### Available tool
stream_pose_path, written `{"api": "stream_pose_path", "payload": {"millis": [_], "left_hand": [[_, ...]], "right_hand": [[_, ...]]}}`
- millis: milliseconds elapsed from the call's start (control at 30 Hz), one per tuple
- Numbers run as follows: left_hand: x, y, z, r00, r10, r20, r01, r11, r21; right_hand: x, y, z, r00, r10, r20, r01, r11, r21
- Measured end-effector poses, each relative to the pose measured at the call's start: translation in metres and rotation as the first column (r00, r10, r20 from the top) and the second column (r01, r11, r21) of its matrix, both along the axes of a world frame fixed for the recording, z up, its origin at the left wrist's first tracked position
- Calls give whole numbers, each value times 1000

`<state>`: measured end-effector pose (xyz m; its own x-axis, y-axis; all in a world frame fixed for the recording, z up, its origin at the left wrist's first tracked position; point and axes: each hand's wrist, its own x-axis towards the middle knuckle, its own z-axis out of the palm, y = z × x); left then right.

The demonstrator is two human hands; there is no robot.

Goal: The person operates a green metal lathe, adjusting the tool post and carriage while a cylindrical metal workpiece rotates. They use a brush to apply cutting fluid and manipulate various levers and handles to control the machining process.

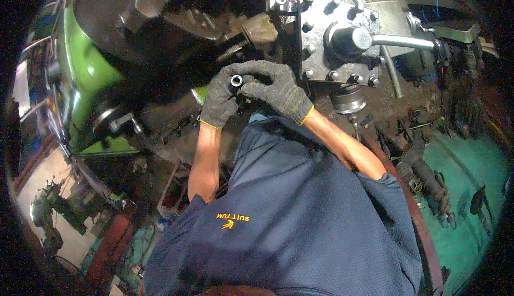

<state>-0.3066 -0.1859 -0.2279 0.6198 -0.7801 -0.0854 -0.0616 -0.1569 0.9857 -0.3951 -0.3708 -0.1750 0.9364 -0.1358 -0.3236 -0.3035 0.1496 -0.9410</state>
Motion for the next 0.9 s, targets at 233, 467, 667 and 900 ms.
{"api": "stream_pose_path", "payload": {"millis": [233, 467, 667, 900], "left_hand": [[11, 11, 81, 913, 207, -352, -126, 963, 240], [27, -34, 175, 809, 233, 540, -279, 960, 4], [87, -70, 232, 425, 209, 881, -254, 961, -105], [213, -83, 280, -106, -84, 991, -614, 789, 1]], "right_hand": [[-8, -5, 53, 964, 158, 214, 23, 754, -657], [28, -49, 147, 906, 379, 188, 58, 330, -942], [107, -120, 179, 843, 500, 195, 207, 33, -978], [236, -191, 116, 880, 475, 21, 194, -318, -928]]}}
